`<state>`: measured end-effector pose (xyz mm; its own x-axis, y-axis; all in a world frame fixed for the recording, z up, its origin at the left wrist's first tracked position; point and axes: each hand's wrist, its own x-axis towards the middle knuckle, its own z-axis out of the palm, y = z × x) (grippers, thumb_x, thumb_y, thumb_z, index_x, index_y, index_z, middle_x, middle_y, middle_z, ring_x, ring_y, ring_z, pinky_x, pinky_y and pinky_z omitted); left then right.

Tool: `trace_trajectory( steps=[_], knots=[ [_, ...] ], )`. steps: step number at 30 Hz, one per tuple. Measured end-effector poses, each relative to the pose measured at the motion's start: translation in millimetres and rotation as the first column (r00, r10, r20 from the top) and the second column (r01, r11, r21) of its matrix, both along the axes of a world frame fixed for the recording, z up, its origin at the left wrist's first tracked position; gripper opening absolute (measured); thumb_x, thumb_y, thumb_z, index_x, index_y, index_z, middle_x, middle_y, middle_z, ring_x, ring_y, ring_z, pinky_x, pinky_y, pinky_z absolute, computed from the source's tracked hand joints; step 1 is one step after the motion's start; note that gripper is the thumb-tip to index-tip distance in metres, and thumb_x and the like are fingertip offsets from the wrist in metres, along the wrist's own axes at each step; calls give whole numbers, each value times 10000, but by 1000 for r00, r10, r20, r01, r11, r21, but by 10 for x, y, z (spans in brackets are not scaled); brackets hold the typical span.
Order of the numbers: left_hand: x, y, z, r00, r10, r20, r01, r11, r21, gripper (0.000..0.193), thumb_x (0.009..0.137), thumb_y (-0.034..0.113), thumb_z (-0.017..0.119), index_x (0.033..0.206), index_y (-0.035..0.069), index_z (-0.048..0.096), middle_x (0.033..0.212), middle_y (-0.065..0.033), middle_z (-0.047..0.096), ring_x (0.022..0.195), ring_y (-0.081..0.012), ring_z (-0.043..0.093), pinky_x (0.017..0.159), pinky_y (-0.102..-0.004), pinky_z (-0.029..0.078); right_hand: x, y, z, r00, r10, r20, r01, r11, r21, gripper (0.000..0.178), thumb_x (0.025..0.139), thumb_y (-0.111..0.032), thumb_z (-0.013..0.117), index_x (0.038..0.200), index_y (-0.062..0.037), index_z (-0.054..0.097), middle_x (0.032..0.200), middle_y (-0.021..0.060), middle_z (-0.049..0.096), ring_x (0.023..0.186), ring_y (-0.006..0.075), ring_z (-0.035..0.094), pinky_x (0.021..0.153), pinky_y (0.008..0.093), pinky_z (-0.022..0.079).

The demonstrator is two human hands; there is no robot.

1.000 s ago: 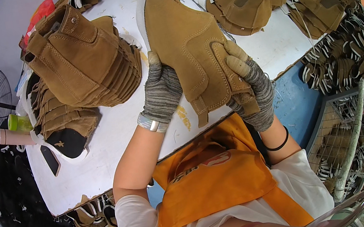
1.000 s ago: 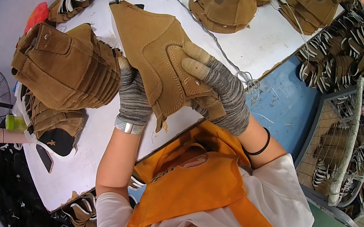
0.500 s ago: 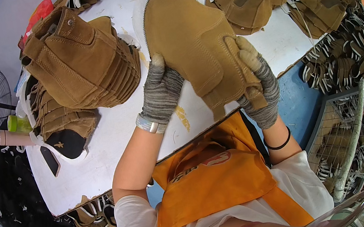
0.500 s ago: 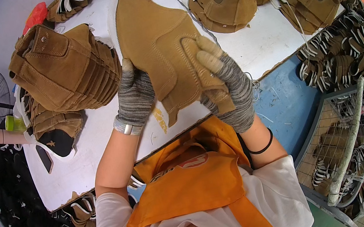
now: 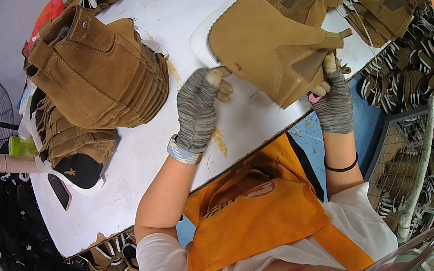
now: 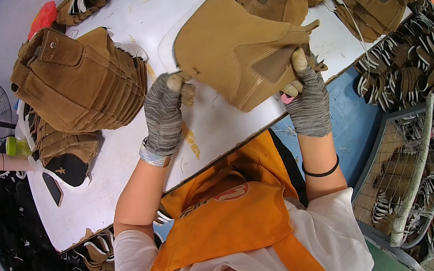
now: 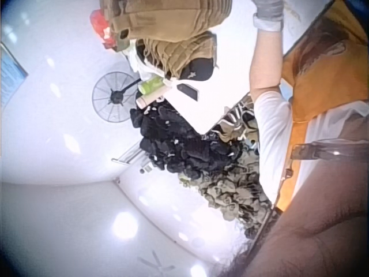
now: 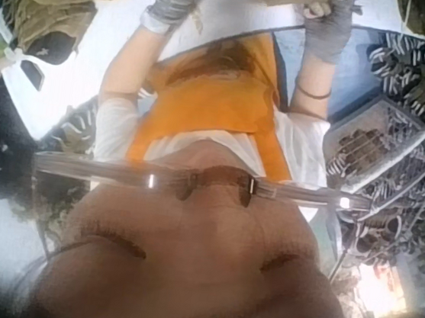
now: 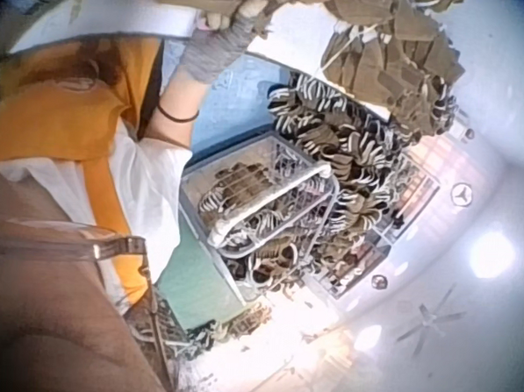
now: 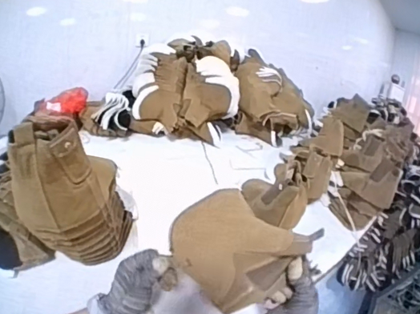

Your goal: The person uses snips to trim excess threads and material from several brown boot uppers, handling them one by one at a workbench.

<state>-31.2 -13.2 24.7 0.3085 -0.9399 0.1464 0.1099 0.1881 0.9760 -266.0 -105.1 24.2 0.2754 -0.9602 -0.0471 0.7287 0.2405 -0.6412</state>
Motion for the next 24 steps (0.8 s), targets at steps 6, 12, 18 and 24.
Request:
trace_trajectory(
  steps=[6,12,18,24],
  knots=[
    [158,-152,-248,954,190,-234,-199,980,-17,458,935,359,519,1153,-44,529,850,-74,595,770,-118,546,746,-228,451,35,5,42,983,-18,184,-17,982,187,203,866,-220,643,974,-50,615,595,-33,508,411,46,301,371,183,278],
    [42,-143,-155,944,-192,-267,139,969,-205,710,894,469,541,1330,-60,358,1036,-114,588,958,-185,560,911,-316,437,94,25,157,973,-27,230,-2,992,125,221,857,-143,651,1055,-67,589,843,8,605,456,39,377,383,170,300],
    [-144,-56,91,970,-238,-44,229,962,-151,580,873,450,585,1237,6,501,980,-67,594,887,-149,554,831,-297,457,240,33,232,973,16,229,-31,998,62,237,864,-153,650,1075,-75,576,720,-45,523,451,21,314,382,170,255],
    [57,157,494,894,-332,301,275,937,216,283,917,288,568,1016,25,601,805,-18,589,713,-94,519,661,-246,456,221,-54,290,954,74,291,-114,986,122,213,892,-208,614,1038,-59,576,733,-21,563,448,35,332,379,178,268]
  ],
)
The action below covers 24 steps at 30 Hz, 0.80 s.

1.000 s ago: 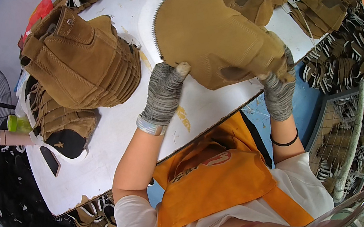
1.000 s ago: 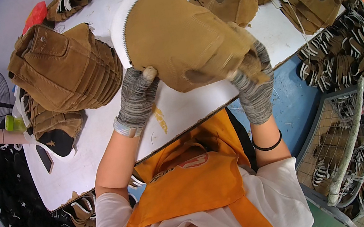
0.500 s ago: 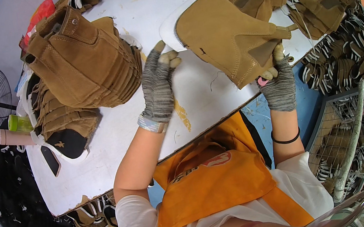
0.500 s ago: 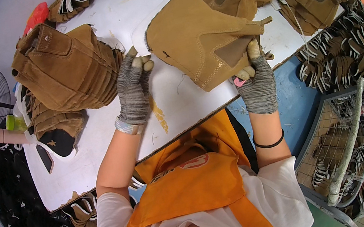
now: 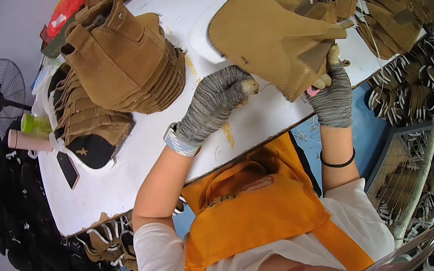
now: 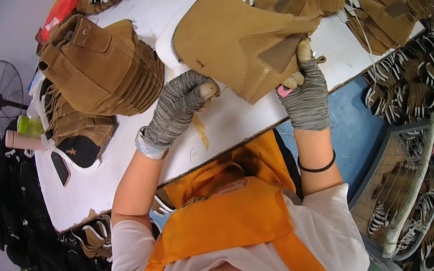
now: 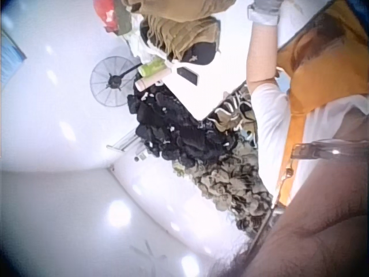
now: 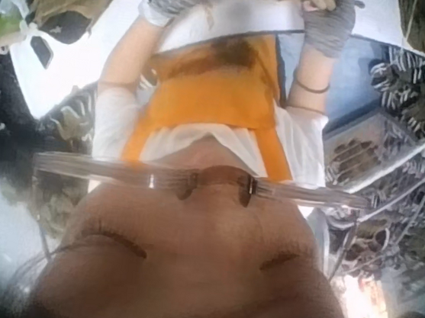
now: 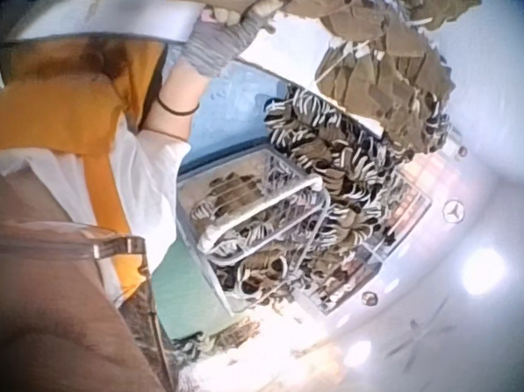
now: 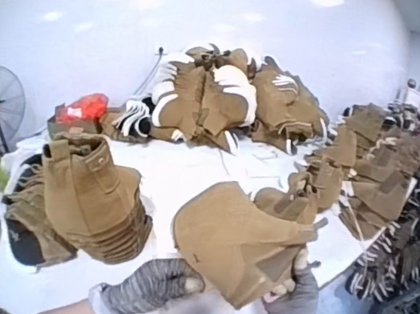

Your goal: The person uses snips to trim excess threads and material from several brown boot uppers, handling them one by one at a workbench.

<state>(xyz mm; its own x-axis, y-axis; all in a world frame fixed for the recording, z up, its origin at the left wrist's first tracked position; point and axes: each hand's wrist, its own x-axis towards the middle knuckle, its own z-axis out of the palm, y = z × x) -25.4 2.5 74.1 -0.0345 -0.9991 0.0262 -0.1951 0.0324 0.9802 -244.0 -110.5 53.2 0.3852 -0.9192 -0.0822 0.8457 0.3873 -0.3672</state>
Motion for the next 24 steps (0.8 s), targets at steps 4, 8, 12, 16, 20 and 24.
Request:
trace_trajectory(
  steps=[4,8,12,16,20,24],
  knots=[
    [100,49,-115,981,88,-173,-100,993,-60,308,914,340,559,933,33,584,747,-19,564,694,-98,514,679,-248,446,26,-70,-16,998,27,48,-31,996,85,244,881,-242,621,1030,-55,571,797,15,608,446,63,348,408,190,324],
    [-93,34,-124,939,289,-189,-307,949,-76,489,876,493,554,1037,32,567,799,-8,551,770,-112,505,714,-241,417,26,-154,-70,985,137,101,-140,990,22,252,872,-272,630,1018,-74,576,836,17,613,435,77,326,445,196,380],
    [-303,-26,-117,962,94,-258,-116,991,-72,380,881,297,619,1120,8,556,942,-47,593,842,-119,538,822,-269,466,95,-158,-131,988,129,85,-137,986,93,257,881,-264,618,1050,-76,568,870,20,620,469,74,375,408,190,340],
    [-341,-88,-19,980,95,-175,-105,993,-47,359,878,297,621,1077,1,589,852,-38,585,819,-126,535,783,-261,446,108,-148,-47,999,50,-19,-46,983,175,242,877,-258,625,1023,-70,581,882,24,624,486,73,399,398,184,334],
    [-273,-175,-189,914,162,-372,-207,975,-85,343,890,306,603,1043,-1,597,850,-33,579,787,-121,526,762,-253,447,-61,-308,-78,1000,24,-13,-22,988,153,234,870,-263,637,996,-71,590,749,-3,593,463,60,372,390,183,315],
    [-104,-286,-431,611,365,-703,-379,914,145,310,902,286,591,1018,-1,569,883,-49,578,784,-157,543,756,-276,454,-168,-411,-136,999,-4,-44,9,992,122,215,870,-262,640,963,-75,589,631,-36,532,434,47,330,391,182,295]
  ],
)
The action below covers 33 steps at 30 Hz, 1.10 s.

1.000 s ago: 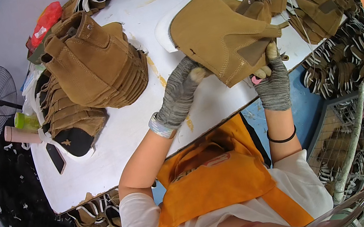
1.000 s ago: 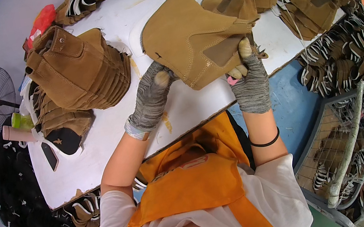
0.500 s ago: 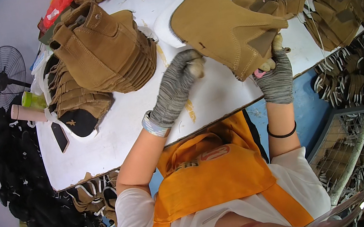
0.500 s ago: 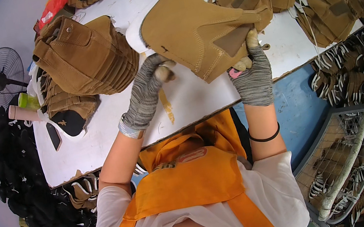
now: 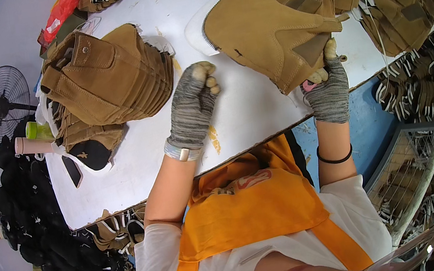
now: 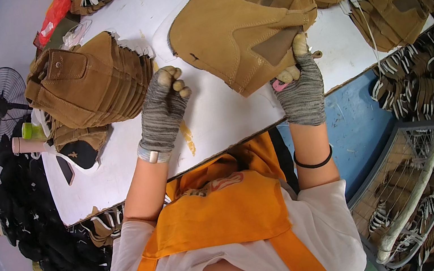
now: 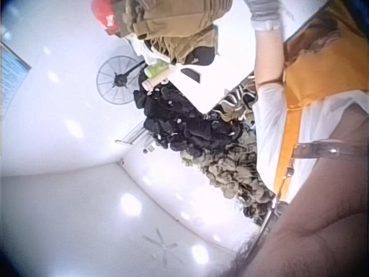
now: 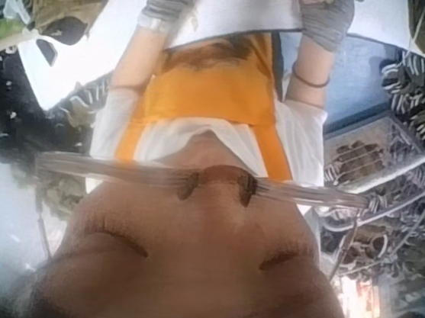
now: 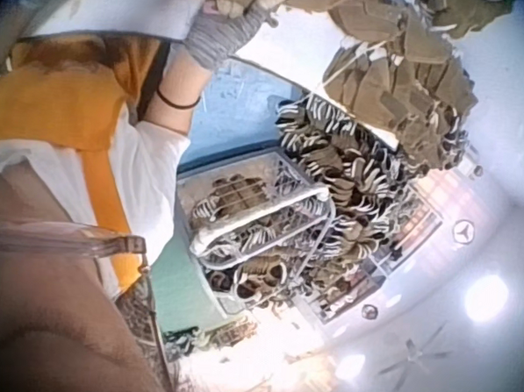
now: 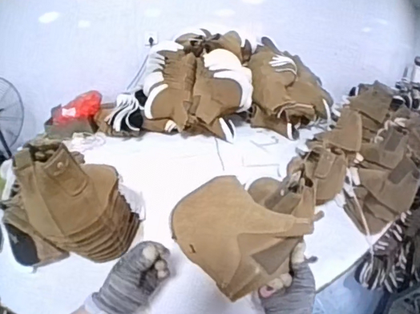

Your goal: The person uses snips to trim excess threads and material from several brown boot uppers, handling them one by one at a workbench.

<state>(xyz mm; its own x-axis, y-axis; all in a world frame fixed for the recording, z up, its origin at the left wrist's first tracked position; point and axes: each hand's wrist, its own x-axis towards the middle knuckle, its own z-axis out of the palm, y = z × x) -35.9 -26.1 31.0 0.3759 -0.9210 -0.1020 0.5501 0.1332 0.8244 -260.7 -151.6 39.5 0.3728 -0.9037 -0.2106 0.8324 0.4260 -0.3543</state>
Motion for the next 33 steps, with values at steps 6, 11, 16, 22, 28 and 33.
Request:
trace_trajectory(
  steps=[6,11,16,22,28,33],
  knots=[
    [-93,-155,-91,995,98,33,-97,995,-27,536,849,407,635,1177,5,499,1049,-61,559,979,-176,527,902,-310,452,49,-36,-161,1000,-11,-5,9,954,-298,259,854,-266,665,988,-71,560,686,-42,545,456,36,333,419,169,305],
    [-437,-187,177,956,-272,-105,248,948,-198,709,823,460,618,1343,51,364,1297,-122,466,1181,-256,452,1013,-379,386,302,369,54,842,-404,-358,-36,619,-784,547,761,-135,747,1214,9,476,1216,103,522,1106,214,527,943,338,451],
    [-198,-218,-14,584,-9,811,131,988,-83,556,850,360,580,1285,46,433,1252,-144,506,1136,-276,508,946,-380,445,333,474,198,941,-59,-334,-288,379,-879,534,760,-115,740,1234,-27,510,1290,116,501,1144,202,512,935,327,455],
    [-148,-84,69,588,-392,-707,270,920,-286,699,890,614,390,1342,82,395,1294,-174,487,1108,-304,548,884,-424,512,293,349,364,757,-244,-606,-237,762,-603,480,827,-321,686,1176,-17,561,926,9,562,717,45,460,646,184,377],
    [-143,-82,225,807,-265,-528,244,963,-110,599,927,537,394,1318,84,422,1329,-150,460,1161,-288,509,920,-448,479,274,402,403,707,-80,-703,-405,768,-495,281,849,-285,678,915,-15,636,745,-20,566,688,63,463,627,200,399],
    [212,-102,-165,620,-394,-678,85,893,-441,499,958,440,378,1290,71,434,1377,-130,407,1218,-255,451,1029,-412,380,310,353,362,657,-154,-738,-340,813,-473,310,849,-338,671,839,-33,621,650,-29,511,605,47,429,566,194,383]
  ],
)
